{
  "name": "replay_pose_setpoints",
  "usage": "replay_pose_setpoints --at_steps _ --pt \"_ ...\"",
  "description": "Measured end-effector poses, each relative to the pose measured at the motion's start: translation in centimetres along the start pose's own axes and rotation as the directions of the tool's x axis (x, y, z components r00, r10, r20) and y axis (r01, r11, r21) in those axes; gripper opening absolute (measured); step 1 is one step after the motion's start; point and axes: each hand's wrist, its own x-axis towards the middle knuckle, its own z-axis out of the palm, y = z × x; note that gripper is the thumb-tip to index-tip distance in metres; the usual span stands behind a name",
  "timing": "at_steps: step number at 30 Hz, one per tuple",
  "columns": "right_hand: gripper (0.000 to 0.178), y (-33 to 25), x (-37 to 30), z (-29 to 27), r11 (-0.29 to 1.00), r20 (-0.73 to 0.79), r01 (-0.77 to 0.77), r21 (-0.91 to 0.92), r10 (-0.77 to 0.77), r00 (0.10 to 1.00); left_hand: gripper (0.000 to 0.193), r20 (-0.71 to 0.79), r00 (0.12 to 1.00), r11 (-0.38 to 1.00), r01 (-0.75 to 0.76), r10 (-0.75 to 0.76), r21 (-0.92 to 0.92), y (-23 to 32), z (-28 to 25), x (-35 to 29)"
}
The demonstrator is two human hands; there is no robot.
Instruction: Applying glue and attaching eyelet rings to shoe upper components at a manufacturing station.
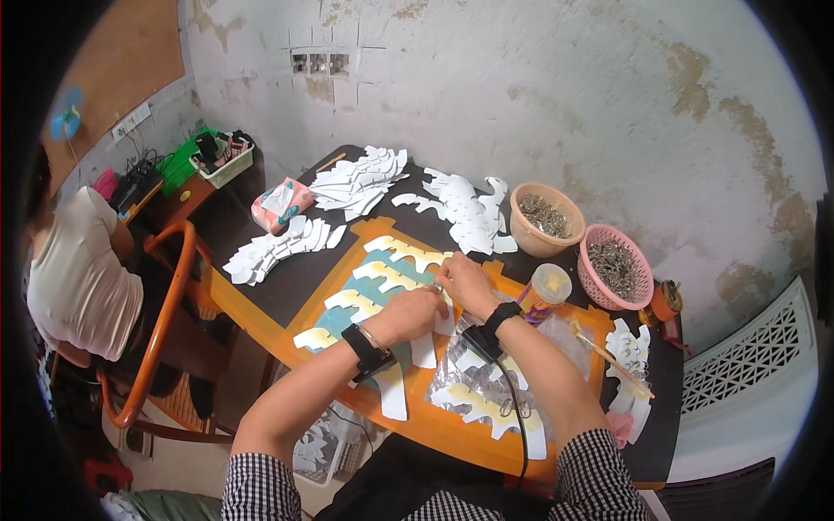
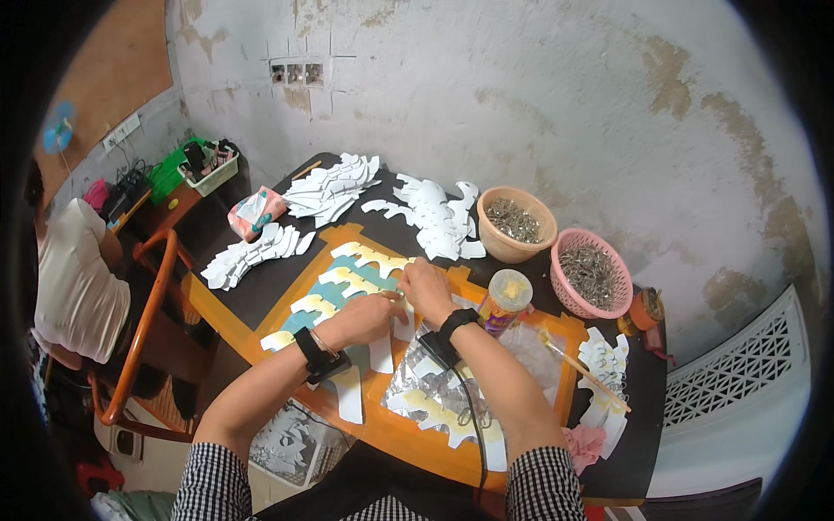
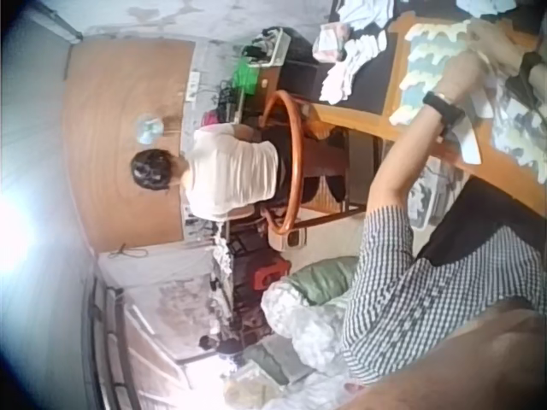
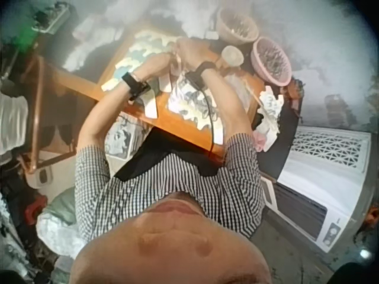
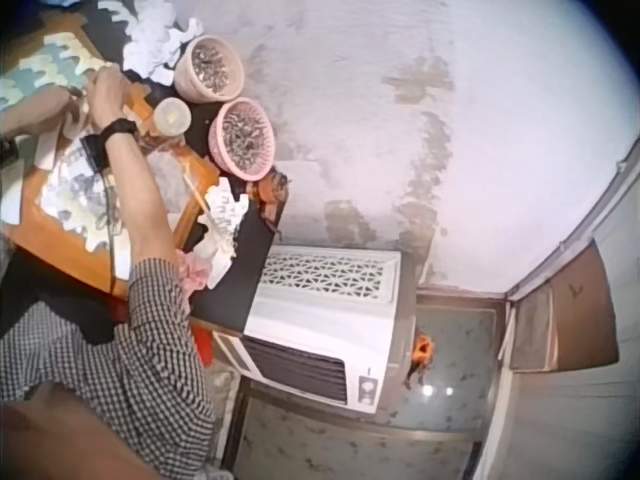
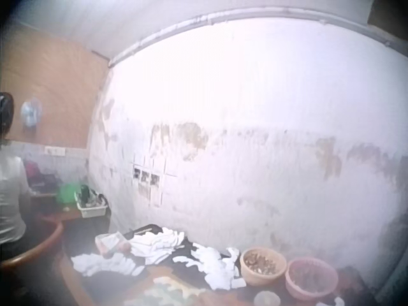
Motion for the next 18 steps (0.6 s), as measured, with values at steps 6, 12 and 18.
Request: replay_pose_setpoints --at_steps 6,12,18 --pt "0.017 0.2 0.1 -0.1 0.998 0.016 -0.060 -0.011 0.060 0.998 0.032 0.082 0.955 0.640 0.252 -0.284 -0.726 -0.1 -2.7 0.7" --pt "0.014 0.6 0.6 0.2 0.999 -0.006 -0.006 -0.039 0.006 1.000 0.030 0.093 0.930 0.292 0.205 -0.356 -0.934 -0.4 -4.9 -1.6" --pt "0.019 -1.6 0.8 -2.2 0.976 0.140 -0.215 -0.020 0.216 0.966 0.034 0.157 0.934 0.106 0.200 -0.321 -0.974 0.4 -5.3 -4.1"
